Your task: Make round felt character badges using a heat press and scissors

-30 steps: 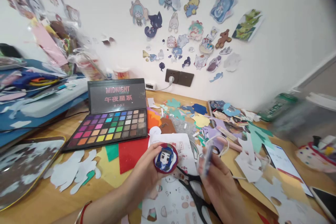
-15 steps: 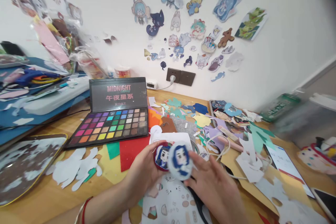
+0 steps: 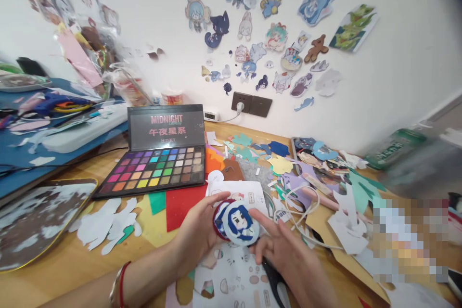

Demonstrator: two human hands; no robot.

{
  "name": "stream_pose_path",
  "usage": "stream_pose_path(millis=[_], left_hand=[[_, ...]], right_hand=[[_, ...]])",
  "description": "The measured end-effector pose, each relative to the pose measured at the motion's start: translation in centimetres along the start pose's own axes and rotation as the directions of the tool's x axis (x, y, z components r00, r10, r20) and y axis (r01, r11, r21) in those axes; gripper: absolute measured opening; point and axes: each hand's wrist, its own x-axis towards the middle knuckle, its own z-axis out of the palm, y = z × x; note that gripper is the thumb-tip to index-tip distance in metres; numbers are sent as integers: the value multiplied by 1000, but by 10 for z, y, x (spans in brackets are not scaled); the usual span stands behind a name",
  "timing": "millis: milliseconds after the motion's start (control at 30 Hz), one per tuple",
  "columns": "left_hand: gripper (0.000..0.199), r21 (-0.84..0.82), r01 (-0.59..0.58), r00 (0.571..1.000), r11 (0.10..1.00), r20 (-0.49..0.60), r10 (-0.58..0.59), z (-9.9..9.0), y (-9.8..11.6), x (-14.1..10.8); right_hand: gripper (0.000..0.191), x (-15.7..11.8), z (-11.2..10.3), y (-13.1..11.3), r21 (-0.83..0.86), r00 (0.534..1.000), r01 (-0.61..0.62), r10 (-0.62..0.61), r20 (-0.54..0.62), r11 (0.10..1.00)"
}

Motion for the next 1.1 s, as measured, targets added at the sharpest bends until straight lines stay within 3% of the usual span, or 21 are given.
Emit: stream_pose_path(millis=[133, 300, 500, 667, 800, 1100], left_hand=[[27, -18, -12, 999, 1000, 45, 13, 1, 0, 1], [35, 23, -5, 1000, 1000, -20, 6, -2, -2, 1], [42, 250, -61, 998, 966, 16, 59, -11, -10, 6], [29, 495, -57, 998, 867, 34, 47, -17, -13, 8], [31, 527, -50, 996, 848, 84, 7, -21, -14, 9], [36, 533, -117, 993, 838, 91, 80, -15, -18, 11]], right_hand=[[55, 3, -1, 4, 55, 1000, 3, -3, -7, 998], [53, 12, -14, 15, -96, 976, -50, 28, -218, 994], [52, 12, -12, 11, -58, 978, -72, 59, -199, 996], [50, 11, -13, 14, -102, 988, -40, 24, -155, 994], [42, 14, -17, 16, -143, 990, 30, -49, -136, 989], [23, 10, -15, 1, -326, 964, 102, -174, -200, 940]])
